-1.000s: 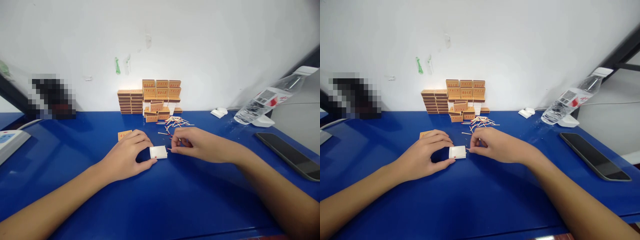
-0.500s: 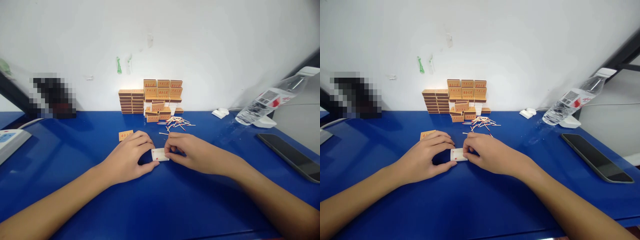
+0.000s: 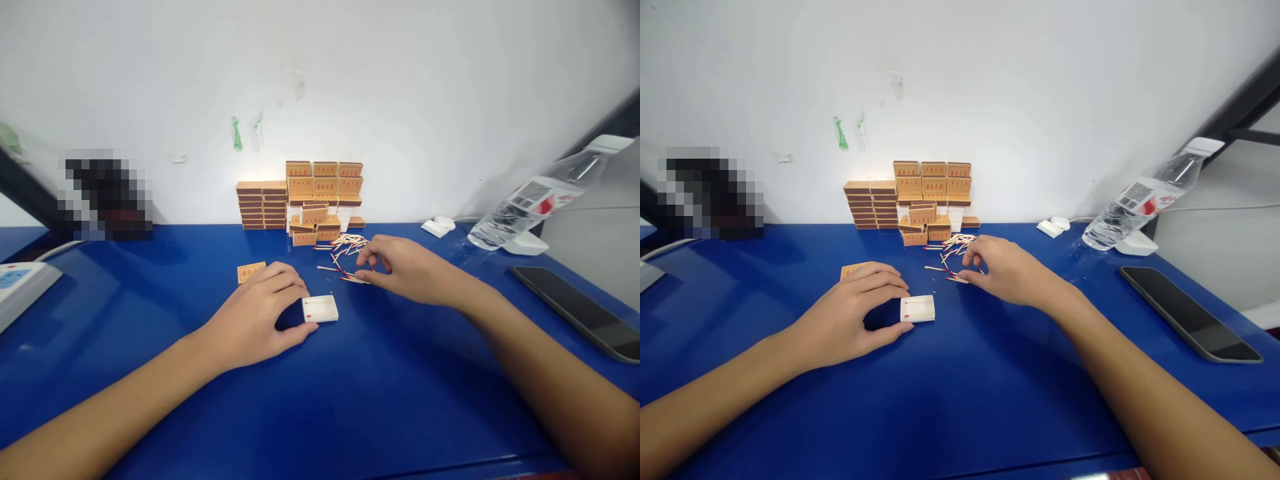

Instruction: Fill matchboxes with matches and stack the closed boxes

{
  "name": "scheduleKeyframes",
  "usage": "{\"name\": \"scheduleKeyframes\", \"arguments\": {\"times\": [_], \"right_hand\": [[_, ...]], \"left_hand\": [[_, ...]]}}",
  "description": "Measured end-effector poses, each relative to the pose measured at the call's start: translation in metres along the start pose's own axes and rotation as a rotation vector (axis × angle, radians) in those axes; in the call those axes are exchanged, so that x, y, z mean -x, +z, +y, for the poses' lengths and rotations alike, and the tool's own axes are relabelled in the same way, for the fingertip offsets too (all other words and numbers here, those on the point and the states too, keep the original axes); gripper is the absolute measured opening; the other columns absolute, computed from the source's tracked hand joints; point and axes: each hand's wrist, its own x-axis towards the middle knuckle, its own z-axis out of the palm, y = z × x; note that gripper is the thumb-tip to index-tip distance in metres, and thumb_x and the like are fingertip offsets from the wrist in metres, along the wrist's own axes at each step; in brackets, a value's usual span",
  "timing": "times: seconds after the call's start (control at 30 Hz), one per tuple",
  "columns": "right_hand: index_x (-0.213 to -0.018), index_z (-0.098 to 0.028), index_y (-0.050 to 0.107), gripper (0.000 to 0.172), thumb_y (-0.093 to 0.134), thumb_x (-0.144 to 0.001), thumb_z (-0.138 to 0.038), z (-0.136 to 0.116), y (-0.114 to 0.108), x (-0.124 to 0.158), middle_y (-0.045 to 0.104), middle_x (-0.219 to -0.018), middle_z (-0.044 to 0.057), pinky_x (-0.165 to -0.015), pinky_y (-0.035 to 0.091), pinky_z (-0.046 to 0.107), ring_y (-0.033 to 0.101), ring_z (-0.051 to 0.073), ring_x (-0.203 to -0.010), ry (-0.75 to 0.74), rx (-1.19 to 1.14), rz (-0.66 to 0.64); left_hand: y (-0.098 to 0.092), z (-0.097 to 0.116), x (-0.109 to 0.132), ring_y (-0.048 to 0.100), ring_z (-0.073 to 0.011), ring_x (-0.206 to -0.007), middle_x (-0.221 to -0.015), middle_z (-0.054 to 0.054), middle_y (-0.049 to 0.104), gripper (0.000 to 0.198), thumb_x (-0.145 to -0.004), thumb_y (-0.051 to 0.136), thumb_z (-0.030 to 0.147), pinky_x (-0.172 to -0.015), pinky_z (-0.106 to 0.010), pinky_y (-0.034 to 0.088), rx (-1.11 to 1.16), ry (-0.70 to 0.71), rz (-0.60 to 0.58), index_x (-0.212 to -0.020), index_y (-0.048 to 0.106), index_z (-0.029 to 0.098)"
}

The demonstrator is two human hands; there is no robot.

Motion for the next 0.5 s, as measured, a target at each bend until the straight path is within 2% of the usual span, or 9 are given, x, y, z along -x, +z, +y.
{"name": "scheduleKeyframes", "arguments": {"times": [0.13,0.23,0.5], "right_hand": [[-0.096,-0.021,0.069,0.019,0.064,-0.098,-0.038,0.007,0.007,-0.001,0.070,-0.090,0.006,-0.069,0.041,0.033,0.060,0.020,-0.078,0.006,-0.020,-0.143],[-0.094,-0.020,0.066,0.020,0.055,-0.103,-0.033,0.003,0.011,0.000,0.070,-0.092,0.008,-0.073,0.044,0.035,0.060,0.021,-0.081,-0.026,-0.004,-0.154],[-0.094,-0.020,0.064,0.027,0.048,-0.105,-0.039,0.003,0.011,0.003,0.071,-0.098,0.010,-0.077,0.047,0.037,0.061,0.022,-0.084,-0.048,-0.023,-0.196]], "left_hand": [[0.000,0.000,-0.001,0.064,-0.0290,-0.119,-0.115,-0.009,0.075,0.024,-0.097,0.072,0.039,-0.106,-0.048,0.054,-0.002,-0.001,0.005,-0.112,0.072,0.020],[-0.001,0.000,0.000,0.064,-0.0293,-0.119,-0.115,-0.009,0.075,0.023,-0.097,0.072,0.039,-0.106,-0.049,0.054,-0.002,-0.003,0.005,-0.112,0.072,0.021],[-0.001,-0.001,-0.001,0.064,-0.0291,-0.118,-0.114,-0.009,0.075,0.024,-0.097,0.072,0.040,-0.104,-0.049,0.054,0.000,-0.010,-0.006,-0.111,0.072,0.020]]}}
